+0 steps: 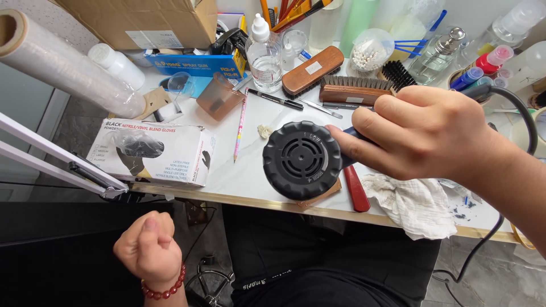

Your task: Apply heat to a shoe component using a heat gun and then scrape it with a metal spatula tool.

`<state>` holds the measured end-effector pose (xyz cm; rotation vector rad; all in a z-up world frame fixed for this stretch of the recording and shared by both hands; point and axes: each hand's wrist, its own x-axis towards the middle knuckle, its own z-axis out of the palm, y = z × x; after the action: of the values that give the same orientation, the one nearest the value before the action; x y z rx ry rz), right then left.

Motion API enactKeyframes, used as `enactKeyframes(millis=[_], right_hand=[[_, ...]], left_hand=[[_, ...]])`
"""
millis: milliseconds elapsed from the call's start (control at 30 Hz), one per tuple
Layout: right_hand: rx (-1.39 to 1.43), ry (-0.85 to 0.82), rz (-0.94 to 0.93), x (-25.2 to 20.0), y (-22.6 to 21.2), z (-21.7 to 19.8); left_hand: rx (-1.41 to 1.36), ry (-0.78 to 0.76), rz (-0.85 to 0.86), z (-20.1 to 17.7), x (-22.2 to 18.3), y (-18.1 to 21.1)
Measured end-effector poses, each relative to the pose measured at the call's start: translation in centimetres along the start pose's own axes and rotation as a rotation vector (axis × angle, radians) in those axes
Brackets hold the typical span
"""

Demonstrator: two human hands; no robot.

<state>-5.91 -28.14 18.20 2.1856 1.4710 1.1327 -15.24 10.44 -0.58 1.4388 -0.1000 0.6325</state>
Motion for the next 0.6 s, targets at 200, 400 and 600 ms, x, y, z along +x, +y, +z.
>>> enactKeyframes(millis=[200,400,600], right_hand=[[-0.101,0.012,0.056,0.0,-0.7,0.3],[-0.155,-0.007,0.055,0.2,-0.8,0.0],[-0.135,0.004,0.073,0.1,-0.7,0.2]], left_hand=[[0.071,-0.072,0.003,0.8,-0.3,-0.8],[0.072,-0.101,-0.017,1.5,-0.6,-1.4],[-0.02,-0.127,-0.083,2.3,-0.9,-2.1]])
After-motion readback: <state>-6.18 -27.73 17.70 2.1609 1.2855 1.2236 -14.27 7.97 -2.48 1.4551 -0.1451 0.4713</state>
